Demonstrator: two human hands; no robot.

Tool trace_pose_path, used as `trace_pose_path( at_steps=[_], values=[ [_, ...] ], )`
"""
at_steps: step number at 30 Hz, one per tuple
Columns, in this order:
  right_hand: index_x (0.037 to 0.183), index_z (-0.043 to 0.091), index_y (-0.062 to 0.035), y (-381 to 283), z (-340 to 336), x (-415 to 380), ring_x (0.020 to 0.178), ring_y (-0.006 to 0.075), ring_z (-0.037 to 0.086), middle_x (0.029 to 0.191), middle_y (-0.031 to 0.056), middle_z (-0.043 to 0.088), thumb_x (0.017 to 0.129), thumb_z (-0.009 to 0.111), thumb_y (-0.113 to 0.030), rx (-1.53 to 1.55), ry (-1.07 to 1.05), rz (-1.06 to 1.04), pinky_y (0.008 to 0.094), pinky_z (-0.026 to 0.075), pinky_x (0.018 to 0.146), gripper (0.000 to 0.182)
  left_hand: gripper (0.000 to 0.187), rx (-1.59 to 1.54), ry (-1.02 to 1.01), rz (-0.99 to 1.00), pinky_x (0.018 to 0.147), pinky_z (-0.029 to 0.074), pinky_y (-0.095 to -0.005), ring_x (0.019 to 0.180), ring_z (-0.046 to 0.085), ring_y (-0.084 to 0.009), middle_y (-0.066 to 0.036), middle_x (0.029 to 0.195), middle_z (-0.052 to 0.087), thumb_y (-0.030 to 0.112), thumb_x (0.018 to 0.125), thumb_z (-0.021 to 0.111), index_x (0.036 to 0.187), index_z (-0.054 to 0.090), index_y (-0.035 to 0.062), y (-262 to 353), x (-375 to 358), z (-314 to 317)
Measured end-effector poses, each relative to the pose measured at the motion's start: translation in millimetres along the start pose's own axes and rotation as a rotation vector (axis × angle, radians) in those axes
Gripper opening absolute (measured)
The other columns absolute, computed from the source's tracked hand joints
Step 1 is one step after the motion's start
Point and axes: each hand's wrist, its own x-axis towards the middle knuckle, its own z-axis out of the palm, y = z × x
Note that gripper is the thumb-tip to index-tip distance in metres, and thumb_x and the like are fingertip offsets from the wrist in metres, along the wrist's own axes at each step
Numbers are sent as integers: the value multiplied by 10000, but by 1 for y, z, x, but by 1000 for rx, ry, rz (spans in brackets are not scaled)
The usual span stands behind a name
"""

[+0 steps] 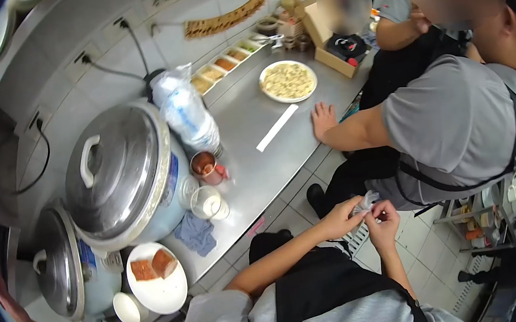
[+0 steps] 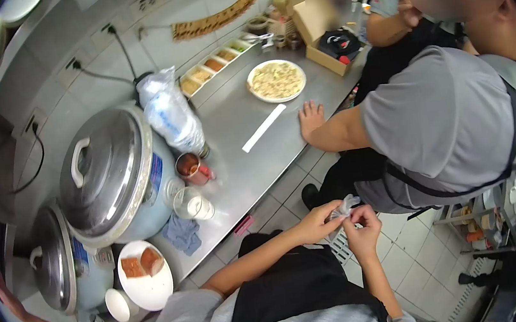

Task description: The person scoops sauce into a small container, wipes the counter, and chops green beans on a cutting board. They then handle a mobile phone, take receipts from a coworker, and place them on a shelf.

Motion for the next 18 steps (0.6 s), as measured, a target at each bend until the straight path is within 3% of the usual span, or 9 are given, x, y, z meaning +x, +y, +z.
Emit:
trace_pose_path(
  at_steps=[2,4,6,9,11,14,15,17,18],
  values=[
    [584,414,-32,-1,-4,8,636,171,477,634,65,455,606,597,42,-267,-28,-131,261,382,576,198,359,238,160,157,649,447,-312,729,569,-210,-148,839,568,197,832,548,1092,455,-32,-17,5,5],
    [583,422,-36,-9,-9,18,632,248,470,625,88,454,559,591,39,-448,-55,-323,312,383,560,186,348,278,125,17,636,442,-307,719,570,-214,-145,822,569,228,828,557,1080,477,1,-21,1,7],
    [581,430,-42,-5,-14,26,621,296,454,630,101,458,527,595,34,-525,-105,-490,355,378,547,190,296,223,113,-44,623,444,-358,706,572,-314,-204,836,563,215,817,547,1044,498,31,-5,-6,5],
    [613,464,-52,3,2,19,670,285,490,668,91,492,554,623,12,-557,-171,-506,366,411,595,181,264,276,74,-83,616,440,-338,681,566,-260,-182,797,556,225,829,536,1023,507,49,-18,-19,-13],
    [667,500,-58,14,21,13,711,273,514,717,81,522,594,635,1,-558,-231,-452,346,430,633,164,231,273,68,-226,642,430,-294,708,539,-171,-106,810,559,217,841,526,1002,511,53,-56,-24,-41],
    [744,527,-66,18,37,10,742,254,536,778,74,539,661,639,-35,-495,-287,-375,327,448,663,143,274,-312,402,-251,789,383,-257,906,485,-110,-15,959,543,200,846,521,1075,510,51,-112,-20,-105],
    [760,528,-66,17,42,10,774,260,536,794,78,536,677,633,-58,-466,-351,-317,333,454,669,133,229,-147,635,-181,771,388,-264,880,497,-140,-38,936,554,203,841,531,1002,554,42,-121,-13,-123],
    [798,535,-67,15,50,10,845,268,537,831,89,536,729,619,-128,-436,-485,-189,345,456,703,124,189,359,825,-102,793,380,-315,855,510,-189,-69,918,564,206,798,571,910,598,57,-135,-5,-168],
    [798,535,-67,13,53,9,845,268,537,831,89,536,729,619,-128,-435,-482,-185,345,456,703,124,189,361,820,-104,793,380,-315,855,510,-189,-69,918,564,206,798,571,910,598,57,-142,-4,-182]
  ],
)
